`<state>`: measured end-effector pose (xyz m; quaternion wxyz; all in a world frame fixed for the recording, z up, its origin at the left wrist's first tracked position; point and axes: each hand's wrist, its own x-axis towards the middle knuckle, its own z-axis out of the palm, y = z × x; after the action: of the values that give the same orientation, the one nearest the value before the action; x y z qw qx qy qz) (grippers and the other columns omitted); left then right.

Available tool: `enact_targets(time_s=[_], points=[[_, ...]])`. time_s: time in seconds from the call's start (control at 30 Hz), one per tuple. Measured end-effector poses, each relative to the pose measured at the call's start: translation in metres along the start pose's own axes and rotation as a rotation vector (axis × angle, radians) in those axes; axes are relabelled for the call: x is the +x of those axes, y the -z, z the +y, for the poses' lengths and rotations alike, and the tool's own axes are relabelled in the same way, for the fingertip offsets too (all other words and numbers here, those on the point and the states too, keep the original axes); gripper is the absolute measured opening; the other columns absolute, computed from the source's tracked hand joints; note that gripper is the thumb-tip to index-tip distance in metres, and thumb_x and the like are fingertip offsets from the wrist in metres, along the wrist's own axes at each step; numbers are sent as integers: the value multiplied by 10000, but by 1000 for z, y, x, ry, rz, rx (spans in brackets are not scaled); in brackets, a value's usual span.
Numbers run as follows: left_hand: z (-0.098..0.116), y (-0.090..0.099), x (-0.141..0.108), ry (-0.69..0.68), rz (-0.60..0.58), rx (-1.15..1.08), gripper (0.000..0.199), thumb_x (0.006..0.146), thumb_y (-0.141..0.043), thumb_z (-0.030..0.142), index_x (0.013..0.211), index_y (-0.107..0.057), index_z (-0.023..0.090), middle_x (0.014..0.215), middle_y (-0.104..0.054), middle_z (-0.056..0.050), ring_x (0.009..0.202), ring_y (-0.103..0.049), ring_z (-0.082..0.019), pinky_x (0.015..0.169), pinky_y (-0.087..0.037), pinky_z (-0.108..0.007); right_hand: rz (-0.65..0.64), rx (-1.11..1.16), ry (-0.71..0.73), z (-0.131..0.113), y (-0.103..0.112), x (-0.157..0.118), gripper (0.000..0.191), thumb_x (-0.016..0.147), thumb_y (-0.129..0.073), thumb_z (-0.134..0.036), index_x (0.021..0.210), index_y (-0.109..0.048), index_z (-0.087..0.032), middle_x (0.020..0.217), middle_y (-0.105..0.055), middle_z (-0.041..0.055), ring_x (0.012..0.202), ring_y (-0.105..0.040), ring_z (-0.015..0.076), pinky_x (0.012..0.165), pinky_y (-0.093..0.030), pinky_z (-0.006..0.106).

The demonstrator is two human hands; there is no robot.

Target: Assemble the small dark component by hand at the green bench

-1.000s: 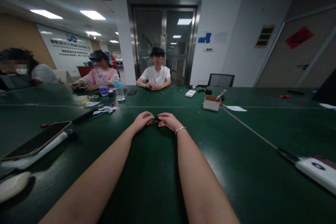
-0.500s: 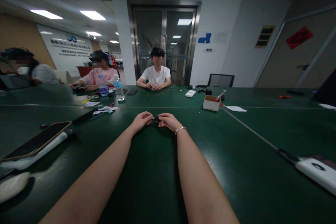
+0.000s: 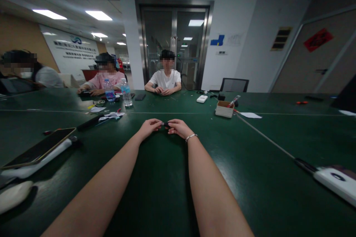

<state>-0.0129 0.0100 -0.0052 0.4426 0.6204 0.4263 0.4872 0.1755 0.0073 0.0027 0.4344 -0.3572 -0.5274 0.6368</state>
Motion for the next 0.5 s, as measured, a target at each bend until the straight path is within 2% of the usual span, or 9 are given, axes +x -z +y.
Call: enact_targets(time_s=[0.1,0.2,0.5], points=[[-2,-1,2,-19,14,-18,303,689,-656,338,909,-594,139,662,-602,-17,581,-552,-102,516,-407,-212,-2,-11,1,-1,-1,0,159,813,-561,-55,966,-555,-96,694,-644,56,497,-589,81,559,-567,243],[-4,-1,3,-33,16,-20,279,707,-629,378,835,-587,133,589,-563,5,521,-513,-86,490,-385,-205,1,-30,5,-1,-2,0,176,804,-576,-54,973,-551,-96,676,-635,44,494,-583,79,550,-567,242],[-5,2,2,-38,-30,21,363,649,-695,349,901,-616,100,646,-600,-27,565,-531,-99,568,-426,-246,18,-22,-1,1,-1,1,140,813,-552,-46,946,-543,-91,672,-625,45,508,-592,87,548,-567,242]])
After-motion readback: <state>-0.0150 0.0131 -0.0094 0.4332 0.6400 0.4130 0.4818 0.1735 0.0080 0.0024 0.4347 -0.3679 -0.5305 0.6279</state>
